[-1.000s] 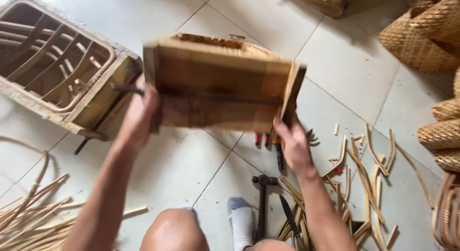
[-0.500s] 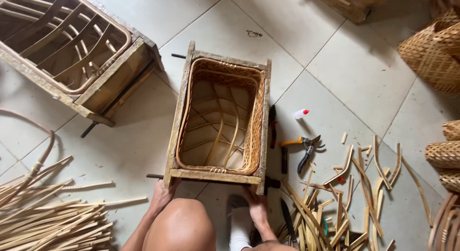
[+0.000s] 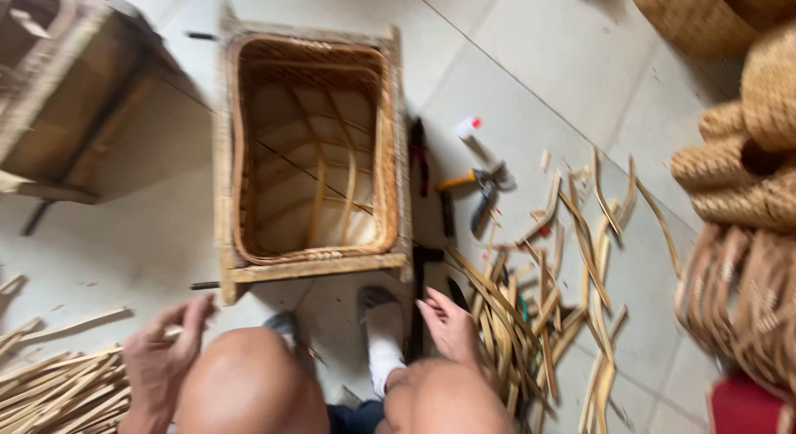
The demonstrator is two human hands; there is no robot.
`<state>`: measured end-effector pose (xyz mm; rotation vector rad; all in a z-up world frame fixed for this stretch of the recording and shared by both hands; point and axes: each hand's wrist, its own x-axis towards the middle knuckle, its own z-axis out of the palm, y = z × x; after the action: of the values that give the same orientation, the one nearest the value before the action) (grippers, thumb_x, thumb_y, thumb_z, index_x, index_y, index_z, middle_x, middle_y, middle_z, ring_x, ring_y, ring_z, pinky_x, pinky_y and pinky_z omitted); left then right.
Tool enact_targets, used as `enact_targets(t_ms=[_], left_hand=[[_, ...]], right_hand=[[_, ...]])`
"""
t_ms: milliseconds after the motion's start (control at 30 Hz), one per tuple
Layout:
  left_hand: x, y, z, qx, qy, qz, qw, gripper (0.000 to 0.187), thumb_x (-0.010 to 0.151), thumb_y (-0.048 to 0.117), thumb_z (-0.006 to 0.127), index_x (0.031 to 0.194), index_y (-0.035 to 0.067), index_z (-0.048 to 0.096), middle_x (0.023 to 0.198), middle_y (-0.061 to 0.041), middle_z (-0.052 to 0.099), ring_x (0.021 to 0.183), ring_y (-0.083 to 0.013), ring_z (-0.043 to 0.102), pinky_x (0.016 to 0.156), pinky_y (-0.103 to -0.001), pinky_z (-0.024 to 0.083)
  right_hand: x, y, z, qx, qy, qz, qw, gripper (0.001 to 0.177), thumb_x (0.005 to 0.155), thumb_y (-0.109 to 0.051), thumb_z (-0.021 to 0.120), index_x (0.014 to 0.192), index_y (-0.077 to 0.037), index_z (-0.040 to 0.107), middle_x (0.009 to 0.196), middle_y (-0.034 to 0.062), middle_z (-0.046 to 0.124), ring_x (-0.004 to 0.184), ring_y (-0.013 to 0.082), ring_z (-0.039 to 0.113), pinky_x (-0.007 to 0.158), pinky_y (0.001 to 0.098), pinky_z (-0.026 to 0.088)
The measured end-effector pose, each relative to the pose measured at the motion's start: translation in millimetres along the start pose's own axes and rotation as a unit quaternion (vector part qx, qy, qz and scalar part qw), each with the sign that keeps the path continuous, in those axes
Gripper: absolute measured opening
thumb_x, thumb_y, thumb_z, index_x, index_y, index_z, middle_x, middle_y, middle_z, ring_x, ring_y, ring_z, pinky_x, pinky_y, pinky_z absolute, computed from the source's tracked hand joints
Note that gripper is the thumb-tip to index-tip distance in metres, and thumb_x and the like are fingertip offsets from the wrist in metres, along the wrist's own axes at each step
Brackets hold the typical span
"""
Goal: The person applies glue to the rim of a rectangular basket frame, then inserts and secures a bamboo strip along the edge using a hammer and pliers. They continue adding strips to reinforce the basket's structure.
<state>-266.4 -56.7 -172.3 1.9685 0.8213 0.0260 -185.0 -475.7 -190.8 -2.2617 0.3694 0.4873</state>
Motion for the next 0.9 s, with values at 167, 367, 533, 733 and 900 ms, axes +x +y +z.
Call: enact_targets(t_ms=[167,367,533,733,900], left_hand=[[29.9,65.0,38.5,0.113,0.008,0.368,0.923,0.044,0.088,0.028,0.08,0.124,0.006,0.072,0.115,-0.011,0.074,0.107,-0.0267,0.07,0.098,-0.039,0.054],[51.8,97.4,91.0,0.228,-0.129,0.48,0.837,0.073,0.075,0.051,0.075,0.131,0.004,0.065,0.118,-0.012,0.074,0.108,-0.0267,0.069,0.097,-0.039,0.054],[49.6,92.2,99.9,0.331,-0.192,0.408,0.829,0.071,0.079,0.058,0.072,0.133,0.012,0.067,0.103,-0.007,0.075,0.096,-0.022,0.071,0.088,-0.034,0.056],[49.4,95.6,96.8,0.314,-0.181,0.414,0.835,0.068,0.078,0.055,0.074,0.13,0.011,0.067,0.099,-0.008,0.075,0.094,-0.0233,0.071,0.085,-0.036,0.055],[52.5,103.5,95.3,0.209,-0.157,0.445,0.857,0.077,0.076,0.056,0.074,0.131,0.002,0.064,0.112,-0.014,0.072,0.1,-0.0288,0.067,0.093,-0.042,0.05]], right_hand=[[-16.6,9.8,8.0,0.0,-0.06,-0.067,0.996,0.038,0.09,-0.019,0.075,0.125,-0.004,0.07,0.096,0.0138,0.08,0.08,0.0167,0.078,0.073,0.0293,0.063],[-23.7,47.6,-32.7,-0.039,-0.042,-0.043,0.997,0.034,0.095,-0.023,0.072,0.123,-0.004,0.072,0.113,0.0153,0.076,0.095,0.0204,0.075,0.083,0.0359,0.061],[-8.9,108.8,-53.1,-0.199,0.069,-0.014,0.977,0.03,0.094,-0.025,0.072,0.117,-0.006,0.074,0.109,0.0151,0.076,0.095,0.0291,0.073,0.084,0.041,0.059],[10.7,147.7,-35.6,-0.326,0.083,-0.072,0.939,0.04,0.085,-0.025,0.077,0.12,-0.008,0.067,0.107,0.015,0.071,0.099,0.0336,0.067,0.085,0.043,0.053],[7.2,133.3,-56.1,-0.253,0.014,0.114,0.961,0.028,0.094,-0.026,0.073,0.115,-0.009,0.067,0.095,0.0102,0.075,0.084,0.0223,0.071,0.075,0.0389,0.058]])
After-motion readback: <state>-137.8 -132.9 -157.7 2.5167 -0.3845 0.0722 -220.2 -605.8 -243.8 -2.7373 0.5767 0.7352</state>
